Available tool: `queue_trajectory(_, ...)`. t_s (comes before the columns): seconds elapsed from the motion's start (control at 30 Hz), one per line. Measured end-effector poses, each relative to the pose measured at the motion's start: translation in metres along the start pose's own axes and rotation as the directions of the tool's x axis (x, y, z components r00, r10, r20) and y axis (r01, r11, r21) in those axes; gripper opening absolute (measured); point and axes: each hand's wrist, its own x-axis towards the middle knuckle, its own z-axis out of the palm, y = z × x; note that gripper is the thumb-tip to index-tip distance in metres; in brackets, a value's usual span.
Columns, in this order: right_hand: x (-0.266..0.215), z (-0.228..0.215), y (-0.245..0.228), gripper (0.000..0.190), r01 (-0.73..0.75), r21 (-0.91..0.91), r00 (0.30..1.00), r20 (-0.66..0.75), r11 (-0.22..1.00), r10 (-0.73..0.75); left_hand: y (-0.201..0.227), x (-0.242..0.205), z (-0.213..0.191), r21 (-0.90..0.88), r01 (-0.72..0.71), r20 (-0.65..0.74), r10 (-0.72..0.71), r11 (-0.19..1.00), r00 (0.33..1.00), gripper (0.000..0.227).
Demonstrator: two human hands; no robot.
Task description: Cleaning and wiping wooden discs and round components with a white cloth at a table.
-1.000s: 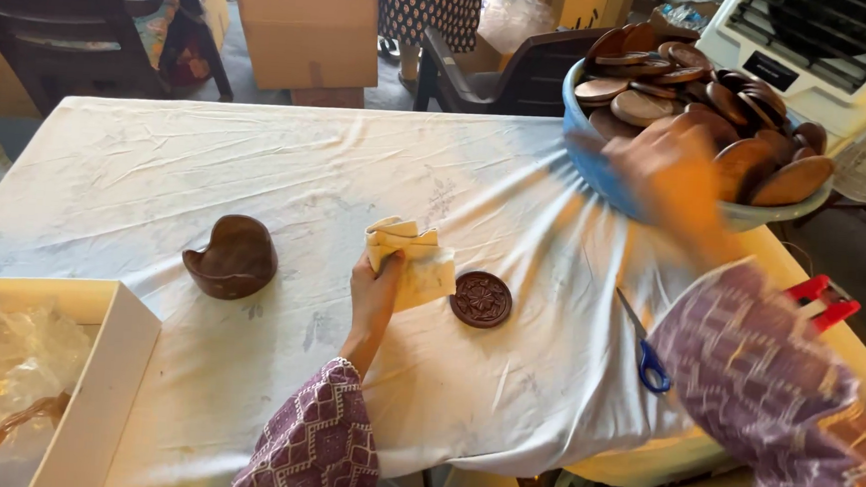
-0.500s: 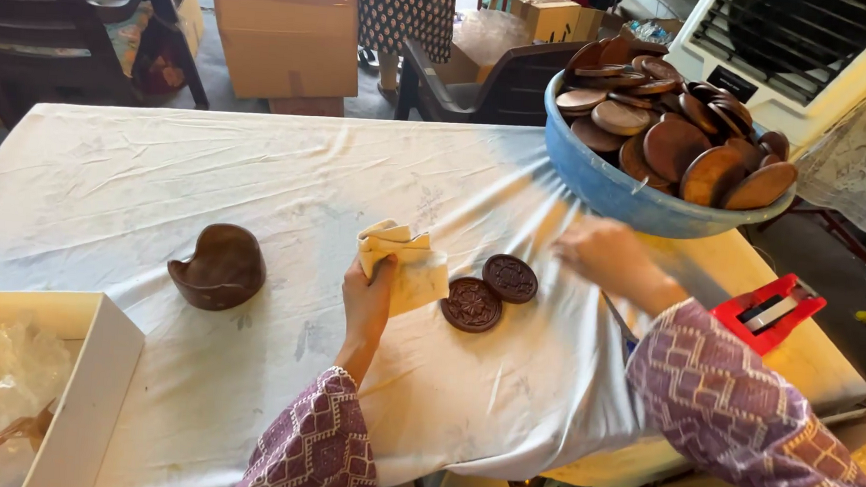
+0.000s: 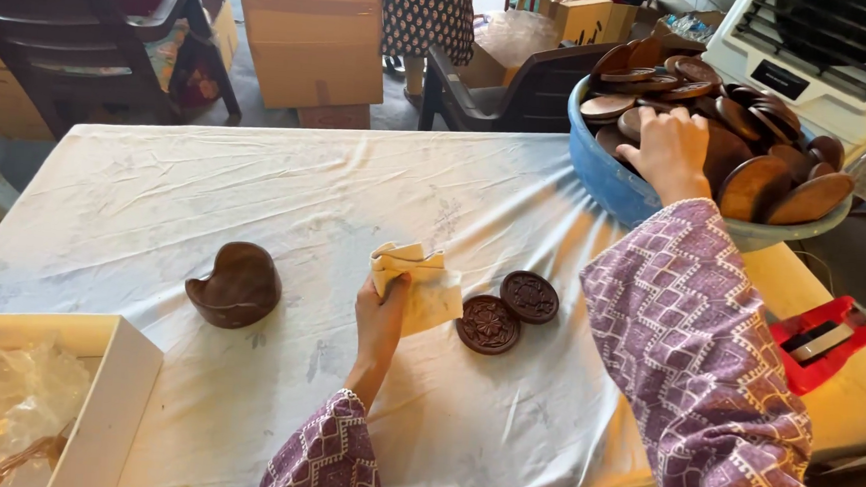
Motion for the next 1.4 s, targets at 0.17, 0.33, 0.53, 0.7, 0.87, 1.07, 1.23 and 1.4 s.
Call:
queue_trajectory(0.17,-0.019,0.041,0.017,0.015,0.081,-0.137,0.996,0.057,0.987,-0.074,-0.005,0.0,-0.002,-0.019,-0.001,-0.009,0.001,1.0,1.0,0.023)
queue_trajectory(0.33,-0.023,-0.019,0.013,0.017,0.211,-0.115,0.978,0.023,0.971,-0.21,0.0,-0.001,-0.001,-0.027,-0.005,0.003,0.005,1.0,1.0,0.024)
queue_trajectory(0.53,-0.02,-0.066,0.001,0.021,0.174,-0.069,0.97,-0.16,0.982,-0.183,-0.006,0.001,-0.003,0.018,-0.009,-0.008,0.009,1.0,1.0,0.024)
queue_trajectory(0.7,-0.014,-0.124,-0.029,0.022,0.095,0.201,0.976,-0.213,0.975,-0.051,-0.005,0.004,-0.005,0.007,-0.027,-0.014,0.027,1.0,1.0,0.025)
queue_trajectory(0.87,-0.023,-0.139,-0.085,0.019,-0.295,0.629,0.943,0.314,0.719,0.113,-0.008,0.006,-0.009,0.002,-0.033,-0.061,0.033,0.999,0.998,0.024)
queue_trajectory(1.07,-0.065,-0.057,-0.182,0.027,-0.656,0.74,0.731,0.672,0.148,-0.119,0.005,0.008,-0.018,-0.086,-0.129,-0.197,0.11,0.988,0.974,0.025)
queue_trajectory(1.23,-0.1,-0.056,-0.24,0.034,-0.436,0.824,0.832,0.522,0.362,-0.186,0.019,0.01,-0.023,-0.137,-0.118,-0.354,0.063,0.983,0.933,0.026)
queue_trajectory(1.4,-0.097,-0.107,-0.228,0.042,-0.395,0.902,0.907,0.413,0.176,-0.079,0.007,0.011,-0.021,-0.1,-0.142,-0.222,0.117,0.985,0.968,0.024)
